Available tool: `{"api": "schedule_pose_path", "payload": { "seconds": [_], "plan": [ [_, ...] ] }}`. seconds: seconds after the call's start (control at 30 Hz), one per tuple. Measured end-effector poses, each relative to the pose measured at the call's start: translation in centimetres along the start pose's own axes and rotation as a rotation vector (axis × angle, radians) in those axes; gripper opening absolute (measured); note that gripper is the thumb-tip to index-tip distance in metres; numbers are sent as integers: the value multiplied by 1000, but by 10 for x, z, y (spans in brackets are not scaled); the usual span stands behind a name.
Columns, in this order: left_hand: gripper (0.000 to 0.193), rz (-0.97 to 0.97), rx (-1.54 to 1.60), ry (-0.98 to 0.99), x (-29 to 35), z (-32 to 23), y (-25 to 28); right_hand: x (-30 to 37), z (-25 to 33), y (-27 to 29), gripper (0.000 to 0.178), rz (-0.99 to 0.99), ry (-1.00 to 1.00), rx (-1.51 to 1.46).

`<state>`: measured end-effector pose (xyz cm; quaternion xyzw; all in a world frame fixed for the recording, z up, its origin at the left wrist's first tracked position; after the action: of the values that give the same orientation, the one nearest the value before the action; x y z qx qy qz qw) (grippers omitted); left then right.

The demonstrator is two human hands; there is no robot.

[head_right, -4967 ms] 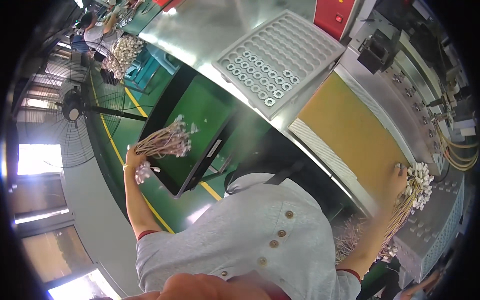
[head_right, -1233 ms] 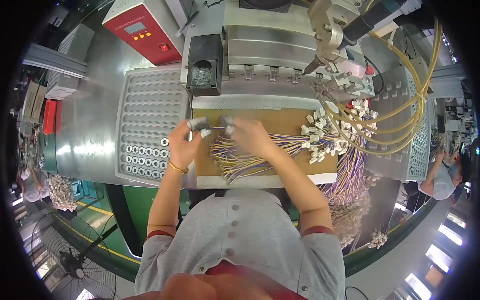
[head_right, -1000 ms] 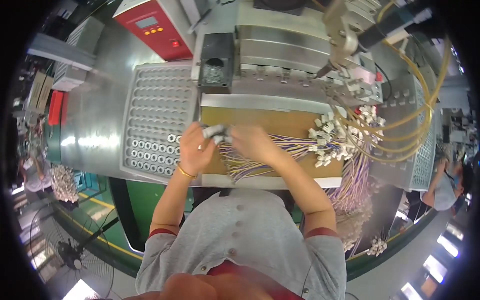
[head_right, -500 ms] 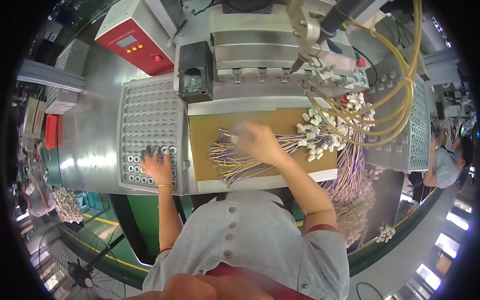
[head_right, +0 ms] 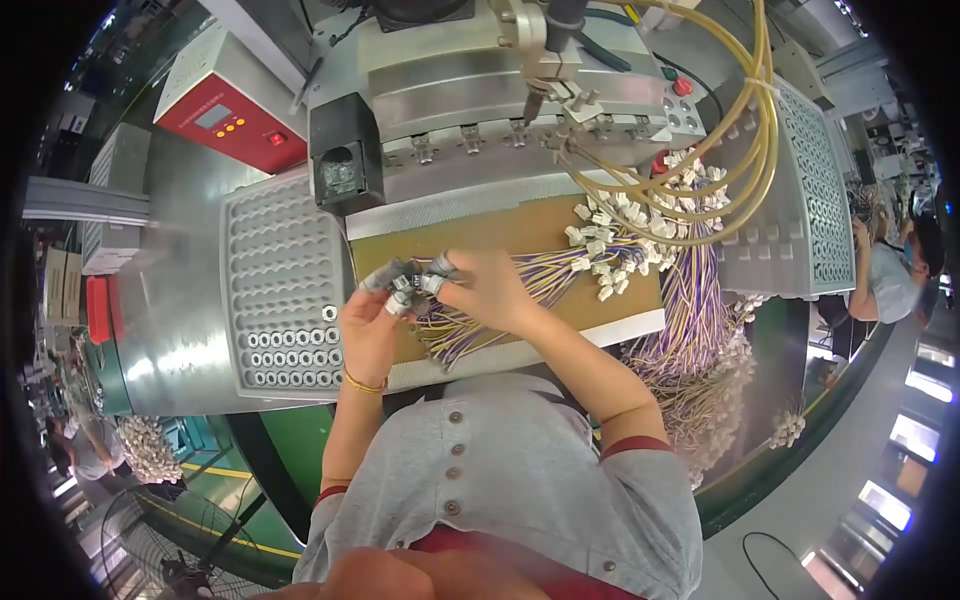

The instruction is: The person takes components from a tray, attaches them onto wire harness ends, inserts the harnesses into a machine, and places the finished wire harnesses into a bin.

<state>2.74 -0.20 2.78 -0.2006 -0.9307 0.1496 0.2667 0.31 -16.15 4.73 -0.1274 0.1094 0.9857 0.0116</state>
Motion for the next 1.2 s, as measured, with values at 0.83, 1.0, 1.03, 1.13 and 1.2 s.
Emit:
{"api": "schedule_pose_path", "payload": {
  "seconds": [0.83,1.0,1.03,1.13,1.2],
  "plan": [
    [35,222,-52,-130,8,-5,-23,-4,15,21,6,186,96,-47],
    [29,144,-106,-150,5,-9,-26,-2,15,16,3,222,134,30],
    [25,98,-138,-105,3,-9,-26,-1,14,10,3,170,-4,-192],
    [19,69,113,53,-7,7,-19,3,6,3,2,106,-165,-341],
    [19,86,203,77,-10,4,-25,4,6,1,4,87,-186,-263]
  ]
}}
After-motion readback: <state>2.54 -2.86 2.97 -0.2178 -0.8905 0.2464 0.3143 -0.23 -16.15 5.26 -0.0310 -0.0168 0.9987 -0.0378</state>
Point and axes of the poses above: each hand's wrist, its own x-axis away from the middle knuckle, its own y-axis out of the back of the hand, z = x × y, the point moved 3 cm from there along -x, towards the middle knuckle, and after that the axes turned 15 degrees about y, right-handed, at the moved point
